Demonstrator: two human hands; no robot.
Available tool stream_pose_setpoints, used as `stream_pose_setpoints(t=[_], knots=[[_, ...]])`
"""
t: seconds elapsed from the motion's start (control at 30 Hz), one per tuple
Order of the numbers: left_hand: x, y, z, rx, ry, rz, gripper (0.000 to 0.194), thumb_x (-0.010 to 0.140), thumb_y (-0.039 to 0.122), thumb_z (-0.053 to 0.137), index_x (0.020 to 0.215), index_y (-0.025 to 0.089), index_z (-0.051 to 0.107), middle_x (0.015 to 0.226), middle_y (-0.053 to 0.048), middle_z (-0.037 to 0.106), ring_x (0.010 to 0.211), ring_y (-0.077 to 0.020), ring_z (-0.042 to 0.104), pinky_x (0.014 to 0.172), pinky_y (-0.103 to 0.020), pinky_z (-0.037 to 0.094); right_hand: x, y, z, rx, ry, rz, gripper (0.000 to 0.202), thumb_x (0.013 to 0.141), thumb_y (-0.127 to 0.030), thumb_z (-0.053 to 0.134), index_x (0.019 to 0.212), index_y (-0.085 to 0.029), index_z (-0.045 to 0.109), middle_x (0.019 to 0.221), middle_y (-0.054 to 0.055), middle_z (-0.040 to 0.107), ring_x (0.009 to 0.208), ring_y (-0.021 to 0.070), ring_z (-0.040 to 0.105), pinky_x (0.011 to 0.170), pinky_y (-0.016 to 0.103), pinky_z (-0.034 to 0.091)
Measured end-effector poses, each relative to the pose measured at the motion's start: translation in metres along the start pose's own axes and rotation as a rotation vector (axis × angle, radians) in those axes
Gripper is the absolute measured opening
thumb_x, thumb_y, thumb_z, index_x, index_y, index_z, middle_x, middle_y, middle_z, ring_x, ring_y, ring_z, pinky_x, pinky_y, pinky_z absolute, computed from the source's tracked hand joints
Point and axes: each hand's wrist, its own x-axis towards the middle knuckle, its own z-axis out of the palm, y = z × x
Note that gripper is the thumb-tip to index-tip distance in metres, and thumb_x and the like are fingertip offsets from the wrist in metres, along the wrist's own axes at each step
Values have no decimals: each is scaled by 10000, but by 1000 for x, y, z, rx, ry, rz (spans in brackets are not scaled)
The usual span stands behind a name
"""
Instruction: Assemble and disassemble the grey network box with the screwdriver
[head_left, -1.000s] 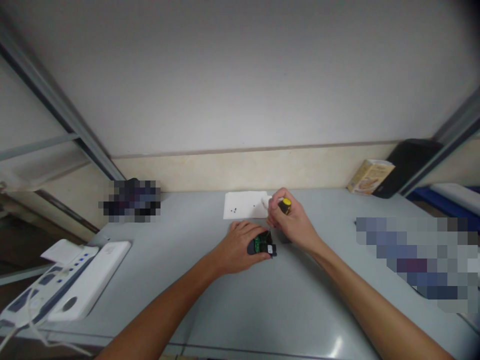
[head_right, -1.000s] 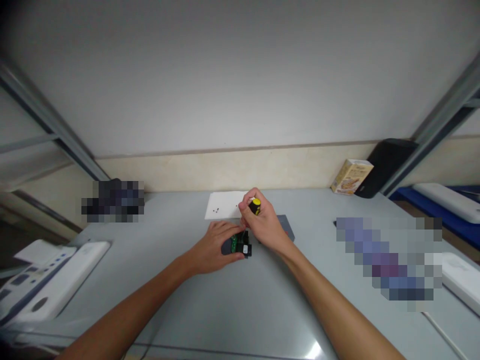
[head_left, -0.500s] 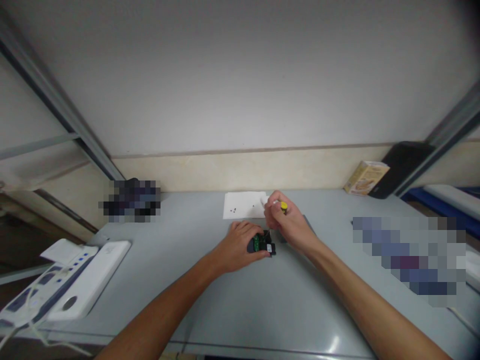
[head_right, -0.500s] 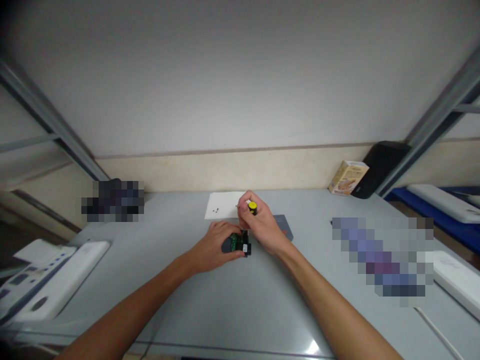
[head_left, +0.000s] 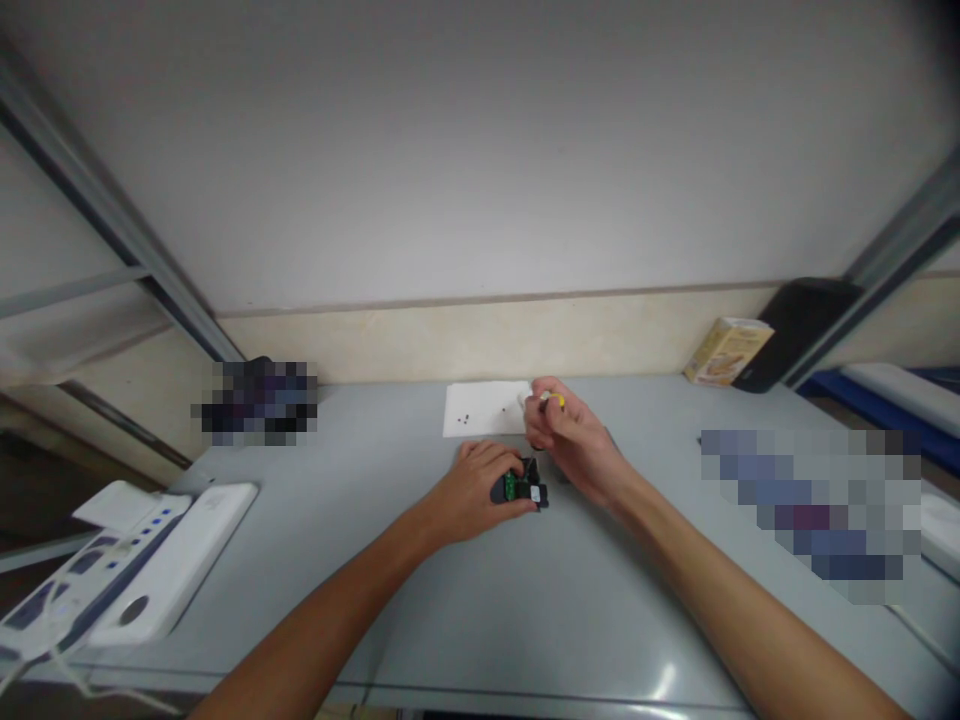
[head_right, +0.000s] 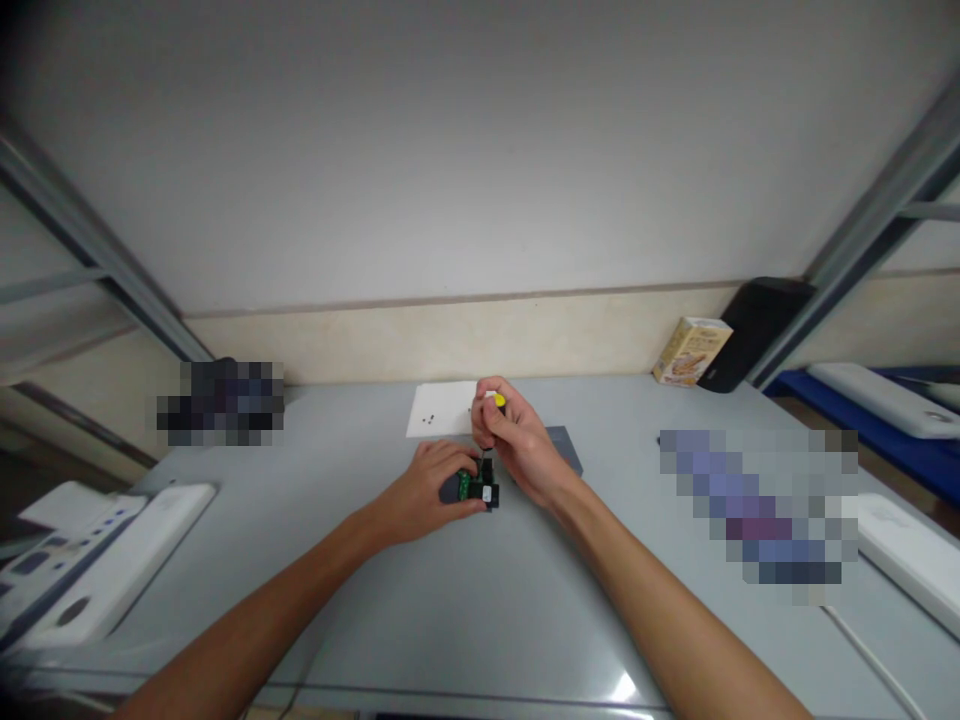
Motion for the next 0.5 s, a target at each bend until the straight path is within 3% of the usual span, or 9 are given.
stream_pose_setpoints(t=[0.1,0.2,0.27,0.33,0.4,0.47,0.5], knots=[[0,1,-1,-2,8,12,303,906,501,686,1034,238,610,1182,-36,687,1152,-227,600,1029,-399,362,1,-3,0,-6,29,15,306,952,-530,554,1030,-241,615,765,-8,486,646,149,484,649,300,425],[0,1,-1,8,9,9,297,909,504,681,1030,241,617,1191,-38,688,1154,-230,601,1032,-403,356,-1,-8,-1,-44,-2,17,268,855,-462,710,901,-222,602,974,45,599,812,179,589,763,329,464],[0,1,0,10,12,7,298,908,507,681,1029,241,620,1188,-38,692,1153,-232,602,1031,-404,353,-2,-8,-3,-49,1,-3,317,783,-389,806,871,-236,542,1017,33,628,814,172,606,764,322,464],[0,1,0,7,13,7,306,904,509,686,1033,240,617,1181,-37,697,1150,-229,604,1029,-399,350,-1,-5,-5,-50,29,-25,361,794,-378,814,862,-254,482,823,-20,605,655,132,538,654,278,425],[-1,0,0,2,15,5,312,899,506,694,1034,236,614,1190,-40,695,1150,-227,604,1034,-397,344,2,-2,-7,-60,63,-43,329,862,-450,748,873,-263,478,612,-78,439,512,106,372,545,242,332],[-1,0,0,2,14,2,304,896,498,701,1016,233,614,1210,-42,688,1156,-226,603,1041,-396,337,5,0,-7,-47,91,-42,303,925,-556,626,942,-267,535,579,-86,339,489,110,301,513,244,303],[-1,1,-1,3,14,2,297,898,494,700,1007,231,615,1221,-43,684,1163,-227,601,1045,-396,335,5,-1,-7,-28,94,-25,326,944,-585,573,985,-262,566,604,-74,363,506,115,335,527,254,334]])
